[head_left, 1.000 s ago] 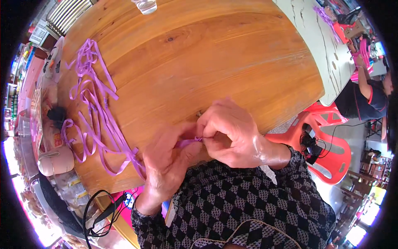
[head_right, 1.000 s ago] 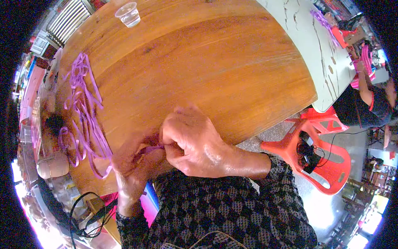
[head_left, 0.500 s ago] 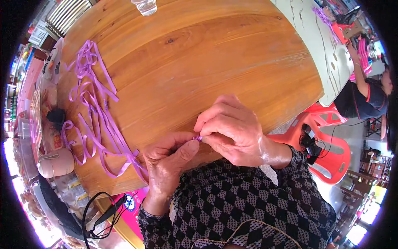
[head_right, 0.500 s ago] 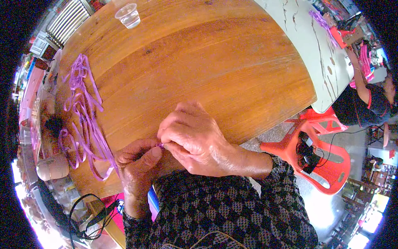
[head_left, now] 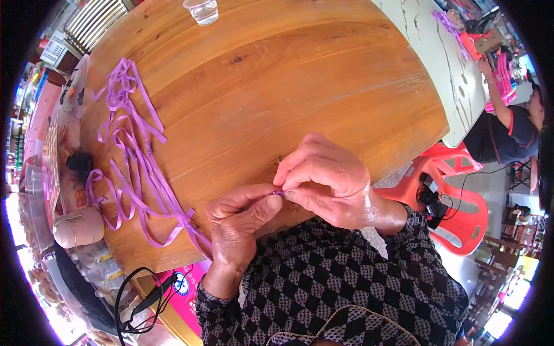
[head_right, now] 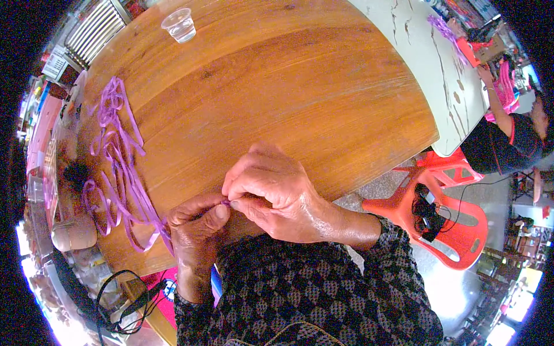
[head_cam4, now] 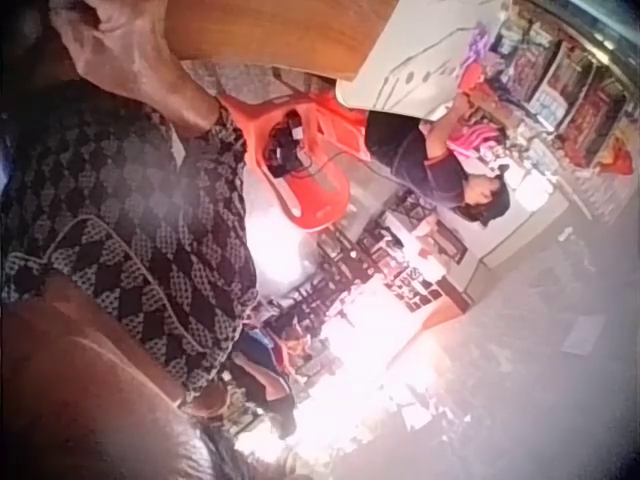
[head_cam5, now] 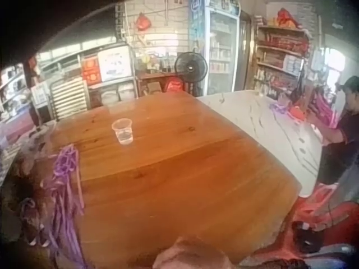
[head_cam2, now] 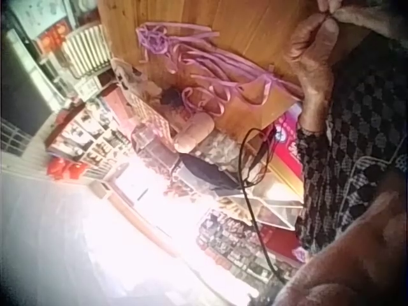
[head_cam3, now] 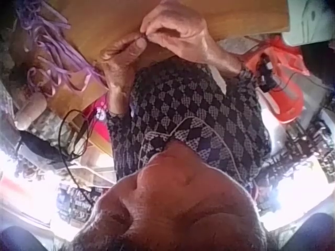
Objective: The person ties knots in a purple ribbon by hand, pulling the ribbon taut and looping it around itself. They repeat this process along the length of the ribbon, occasionally stretching it out across the table.
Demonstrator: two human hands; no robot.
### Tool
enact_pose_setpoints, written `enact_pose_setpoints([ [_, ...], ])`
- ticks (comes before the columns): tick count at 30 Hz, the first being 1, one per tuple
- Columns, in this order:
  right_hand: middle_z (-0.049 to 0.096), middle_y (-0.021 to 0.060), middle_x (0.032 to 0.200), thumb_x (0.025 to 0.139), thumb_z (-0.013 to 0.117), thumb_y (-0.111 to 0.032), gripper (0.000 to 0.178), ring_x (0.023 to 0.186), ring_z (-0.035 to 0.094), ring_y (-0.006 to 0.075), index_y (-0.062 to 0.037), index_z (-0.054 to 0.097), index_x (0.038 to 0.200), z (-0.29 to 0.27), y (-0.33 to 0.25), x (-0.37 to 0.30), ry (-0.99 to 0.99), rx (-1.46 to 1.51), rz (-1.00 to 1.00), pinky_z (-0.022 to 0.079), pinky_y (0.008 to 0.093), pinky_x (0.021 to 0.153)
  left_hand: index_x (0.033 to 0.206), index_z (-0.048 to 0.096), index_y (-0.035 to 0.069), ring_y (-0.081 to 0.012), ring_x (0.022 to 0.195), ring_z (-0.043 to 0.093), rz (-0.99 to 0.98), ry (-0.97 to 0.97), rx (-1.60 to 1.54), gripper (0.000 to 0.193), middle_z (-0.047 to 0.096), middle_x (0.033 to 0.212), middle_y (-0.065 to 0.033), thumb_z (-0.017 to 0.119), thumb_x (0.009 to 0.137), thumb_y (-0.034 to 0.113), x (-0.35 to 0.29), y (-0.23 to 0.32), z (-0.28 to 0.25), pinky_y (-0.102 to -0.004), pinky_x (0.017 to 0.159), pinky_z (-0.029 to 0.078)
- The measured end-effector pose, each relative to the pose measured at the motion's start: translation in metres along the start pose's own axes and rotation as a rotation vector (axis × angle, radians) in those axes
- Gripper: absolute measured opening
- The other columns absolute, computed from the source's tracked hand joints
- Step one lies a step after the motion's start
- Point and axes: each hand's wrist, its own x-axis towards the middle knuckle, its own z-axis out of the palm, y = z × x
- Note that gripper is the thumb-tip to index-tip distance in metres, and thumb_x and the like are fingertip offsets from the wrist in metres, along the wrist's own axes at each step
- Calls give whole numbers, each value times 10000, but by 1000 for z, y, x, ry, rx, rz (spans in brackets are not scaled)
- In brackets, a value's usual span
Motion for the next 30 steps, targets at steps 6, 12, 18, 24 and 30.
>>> enact_pose_setpoints([
  [6,612,75,841,704,685,11,142,719,534,202,-43,577,780,-1,-1,-1,15,70,49,426,300,630,905,661,-23,-111,740,584,-12,19,76,170,653,832,-62,681,757,57,-1,3,3,-214,705,457],
  [12,609,83,846,705,690,4,148,722,536,206,-43,582,795,-1,0,0,4,68,43,432,295,628,877,666,-29,-116,726,562,185,-15,260,141,635,801,-66,672,750,31,3,3,1,-222,668,437],
  [18,614,90,886,682,723,-61,223,756,546,213,-41,612,874,-6,-2,2,-12,75,46,432,310,655,867,667,-33,-130,732,576,-8,20,56,145,648,805,-85,677,745,43,1,13,6,-229,670,447],
  [24,609,77,901,625,752,-115,359,756,546,221,-43,626,954,-2,-3,3,-90,-37,-7,432,318,656,851,663,-42,-137,687,586,-129,40,-106,155,654,779,-101,677,757,81,0,5,6,-228,649,459],
  [30,607,53,829,648,738,-97,228,702,532,207,-54,644,851,1,5,-2,-5,-33,-71,427,306,603,749,631,-51,-102,492,476,-99,59,-45,225,557,585,-46,679,757,169,-2,9,11,-210,463,357],
])
